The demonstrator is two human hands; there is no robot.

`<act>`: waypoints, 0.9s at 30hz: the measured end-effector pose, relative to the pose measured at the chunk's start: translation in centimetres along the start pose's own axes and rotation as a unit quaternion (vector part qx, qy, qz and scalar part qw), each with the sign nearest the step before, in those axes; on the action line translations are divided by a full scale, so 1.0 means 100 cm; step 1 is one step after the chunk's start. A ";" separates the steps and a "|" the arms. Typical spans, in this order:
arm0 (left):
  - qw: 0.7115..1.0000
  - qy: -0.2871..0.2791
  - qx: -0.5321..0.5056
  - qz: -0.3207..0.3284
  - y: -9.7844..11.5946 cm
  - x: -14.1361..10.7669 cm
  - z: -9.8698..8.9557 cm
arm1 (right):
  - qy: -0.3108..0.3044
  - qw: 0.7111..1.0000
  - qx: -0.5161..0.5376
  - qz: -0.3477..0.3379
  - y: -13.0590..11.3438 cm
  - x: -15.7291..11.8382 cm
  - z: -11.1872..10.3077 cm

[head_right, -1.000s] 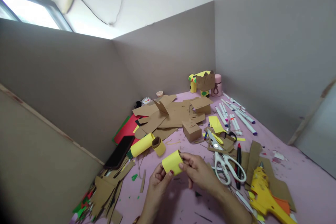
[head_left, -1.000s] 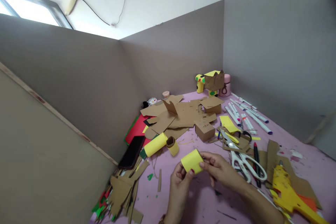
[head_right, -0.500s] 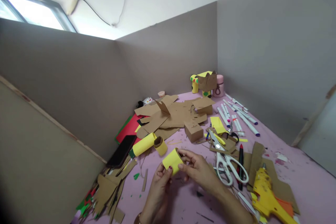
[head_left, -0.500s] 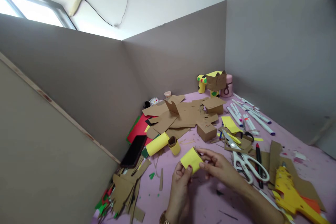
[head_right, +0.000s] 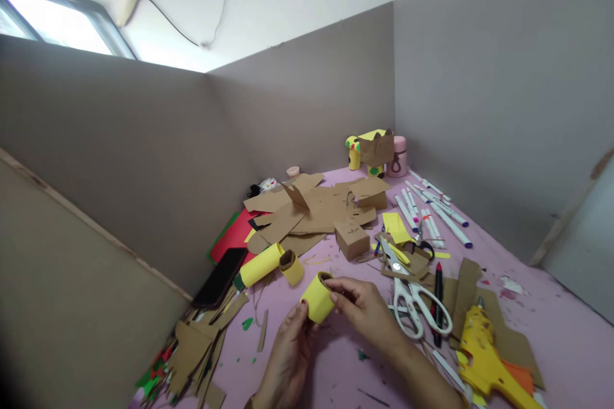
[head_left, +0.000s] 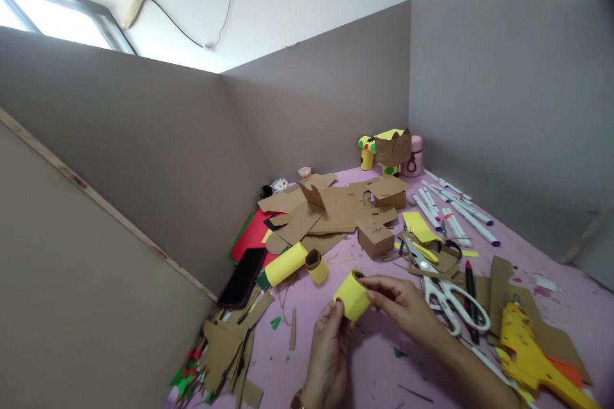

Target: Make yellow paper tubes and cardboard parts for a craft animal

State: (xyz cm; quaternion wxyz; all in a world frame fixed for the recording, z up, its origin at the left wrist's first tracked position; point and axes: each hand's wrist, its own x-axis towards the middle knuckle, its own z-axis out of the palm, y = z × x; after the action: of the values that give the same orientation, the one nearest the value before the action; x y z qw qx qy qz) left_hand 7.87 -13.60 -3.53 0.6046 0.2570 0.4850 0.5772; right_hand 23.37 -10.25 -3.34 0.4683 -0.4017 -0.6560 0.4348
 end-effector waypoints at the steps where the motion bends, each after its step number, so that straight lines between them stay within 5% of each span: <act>1: 1.000 0.007 0.014 0.009 -0.001 0.001 -0.003 | 0.002 1.000 -0.018 -0.015 -0.001 0.000 -0.001; 5: 0.993 0.023 0.081 0.079 0.000 0.004 -0.014 | -0.019 0.993 -0.088 -0.079 -0.006 -0.001 -0.003; 11: 0.925 -0.138 0.306 0.177 0.011 0.008 -0.014 | -0.096 0.971 -0.167 -0.144 -0.012 -0.005 0.001; 17: 0.939 -0.164 0.249 0.172 0.002 0.016 -0.005 | -0.107 0.967 -0.176 -0.149 -0.019 -0.008 0.004; 22: 0.952 -0.120 0.225 0.170 -0.011 0.017 -0.007 | -0.008 0.988 -0.140 -0.070 -0.012 -0.004 0.001; 27: 0.958 -0.108 0.209 0.163 -0.015 0.017 -0.009 | -0.010 0.991 -0.135 -0.021 -0.007 -0.001 0.004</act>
State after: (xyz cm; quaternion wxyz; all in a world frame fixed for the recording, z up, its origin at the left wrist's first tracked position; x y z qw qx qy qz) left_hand 7.51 -12.57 -5.73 0.4840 0.5142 0.4782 0.5222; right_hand 22.94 -10.59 -2.79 0.4120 -0.4427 -0.7220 0.3361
